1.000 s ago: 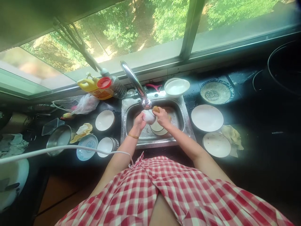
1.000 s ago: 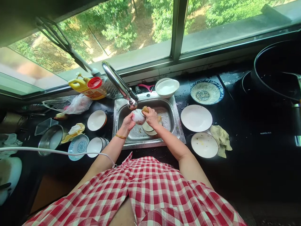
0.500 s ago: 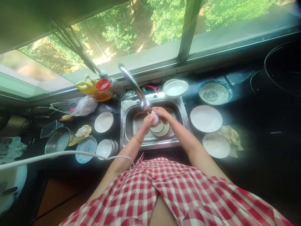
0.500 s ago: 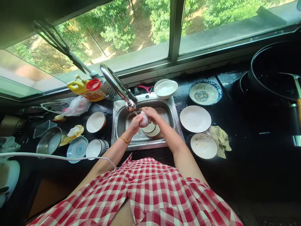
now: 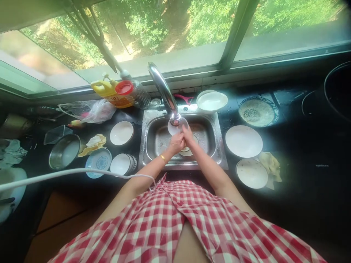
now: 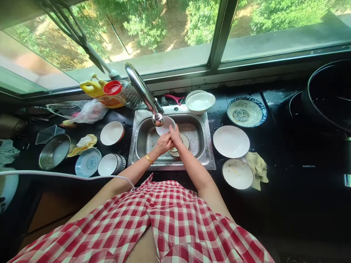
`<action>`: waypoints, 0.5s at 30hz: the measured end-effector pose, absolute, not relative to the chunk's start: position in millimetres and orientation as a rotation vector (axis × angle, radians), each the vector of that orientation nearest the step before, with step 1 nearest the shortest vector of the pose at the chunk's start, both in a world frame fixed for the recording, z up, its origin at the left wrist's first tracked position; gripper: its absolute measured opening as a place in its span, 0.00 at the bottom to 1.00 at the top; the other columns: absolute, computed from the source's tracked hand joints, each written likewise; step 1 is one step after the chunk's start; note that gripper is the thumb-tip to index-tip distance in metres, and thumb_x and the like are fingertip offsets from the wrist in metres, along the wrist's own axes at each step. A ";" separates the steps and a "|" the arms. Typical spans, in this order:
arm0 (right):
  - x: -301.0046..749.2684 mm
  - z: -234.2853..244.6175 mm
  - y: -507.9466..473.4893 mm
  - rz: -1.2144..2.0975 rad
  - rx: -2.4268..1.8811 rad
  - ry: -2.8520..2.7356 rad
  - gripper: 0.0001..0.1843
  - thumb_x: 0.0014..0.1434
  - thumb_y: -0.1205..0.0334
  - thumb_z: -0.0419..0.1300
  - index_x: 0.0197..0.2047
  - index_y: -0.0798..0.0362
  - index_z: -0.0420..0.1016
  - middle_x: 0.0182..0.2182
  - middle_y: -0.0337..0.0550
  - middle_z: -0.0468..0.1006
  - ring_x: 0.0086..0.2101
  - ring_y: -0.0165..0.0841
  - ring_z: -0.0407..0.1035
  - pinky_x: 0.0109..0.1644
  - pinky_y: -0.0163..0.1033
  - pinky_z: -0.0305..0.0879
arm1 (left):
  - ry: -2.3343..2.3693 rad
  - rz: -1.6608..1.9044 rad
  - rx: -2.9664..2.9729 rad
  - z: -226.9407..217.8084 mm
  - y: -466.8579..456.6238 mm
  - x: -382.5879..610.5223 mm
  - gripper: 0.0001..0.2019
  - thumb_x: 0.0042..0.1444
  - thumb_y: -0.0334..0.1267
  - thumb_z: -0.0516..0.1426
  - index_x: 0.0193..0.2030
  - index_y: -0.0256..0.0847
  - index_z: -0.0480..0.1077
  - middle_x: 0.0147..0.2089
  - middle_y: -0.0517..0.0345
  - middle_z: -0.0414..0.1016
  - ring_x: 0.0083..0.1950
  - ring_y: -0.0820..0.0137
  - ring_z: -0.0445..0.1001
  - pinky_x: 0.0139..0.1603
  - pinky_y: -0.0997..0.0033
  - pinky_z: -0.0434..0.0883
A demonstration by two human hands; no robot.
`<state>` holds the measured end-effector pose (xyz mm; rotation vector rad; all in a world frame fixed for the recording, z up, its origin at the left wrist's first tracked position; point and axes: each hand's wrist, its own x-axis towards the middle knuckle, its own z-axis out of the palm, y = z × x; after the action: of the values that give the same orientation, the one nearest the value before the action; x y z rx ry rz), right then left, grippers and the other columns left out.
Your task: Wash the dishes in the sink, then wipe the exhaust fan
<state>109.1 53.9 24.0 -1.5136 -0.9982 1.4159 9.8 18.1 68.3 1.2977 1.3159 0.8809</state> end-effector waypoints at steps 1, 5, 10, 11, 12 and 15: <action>113.1 20.8 54.5 1.420 -1.540 -0.945 0.28 0.68 0.50 0.45 0.63 0.57 0.65 0.54 0.54 0.76 0.50 0.36 0.73 0.57 0.44 0.68 | 1.293 0.858 1.340 69.3 17.2 1.2 0.13 0.45 0.26 0.64 0.38 0.44 0.79 0.51 0.45 0.79 0.66 0.48 0.65 0.74 0.48 0.45; 118.5 7.8 53.6 1.356 -1.559 -0.923 0.28 0.65 0.54 0.47 0.65 0.57 0.63 0.60 0.54 0.71 0.57 0.37 0.67 0.64 0.47 0.61 | 1.335 0.888 1.379 70.8 19.3 -22.3 0.17 0.43 0.25 0.64 0.40 0.47 0.79 0.55 0.48 0.78 0.74 0.50 0.54 0.75 0.46 0.31; 106.6 -2.8 49.0 1.322 -1.606 -0.835 0.28 0.65 0.57 0.46 0.66 0.56 0.62 0.60 0.54 0.71 0.58 0.36 0.67 0.64 0.48 0.61 | 1.330 0.843 1.373 54.8 7.9 -2.6 0.16 0.45 0.27 0.61 0.42 0.42 0.78 0.56 0.43 0.76 0.71 0.49 0.60 0.75 0.49 0.35; 106.3 -3.2 47.9 1.340 -1.619 -0.818 0.28 0.64 0.58 0.46 0.64 0.56 0.63 0.59 0.54 0.72 0.57 0.36 0.68 0.63 0.47 0.63 | 1.321 0.812 1.374 53.3 6.3 -1.7 0.15 0.46 0.27 0.61 0.42 0.42 0.79 0.55 0.42 0.77 0.69 0.49 0.62 0.75 0.49 0.36; 107.1 -3.0 46.8 1.354 -1.627 -0.810 0.27 0.63 0.59 0.46 0.63 0.57 0.65 0.58 0.54 0.73 0.55 0.35 0.69 0.62 0.46 0.64 | 1.309 0.787 1.387 53.6 6.5 -4.1 0.15 0.46 0.28 0.62 0.42 0.42 0.79 0.55 0.43 0.77 0.68 0.50 0.64 0.75 0.49 0.35; 112.3 -0.7 44.7 1.376 -1.664 -0.794 0.24 0.60 0.62 0.50 0.58 0.58 0.70 0.54 0.54 0.77 0.52 0.36 0.72 0.59 0.44 0.67 | 1.275 0.779 1.474 62.7 17.8 -23.4 0.14 0.46 0.31 0.65 0.42 0.45 0.79 0.56 0.46 0.78 0.70 0.51 0.62 0.75 0.49 0.32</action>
<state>112.3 44.7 -0.7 -1.6636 -0.7942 1.3764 -23.4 17.8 62.7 1.4739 1.2746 0.7794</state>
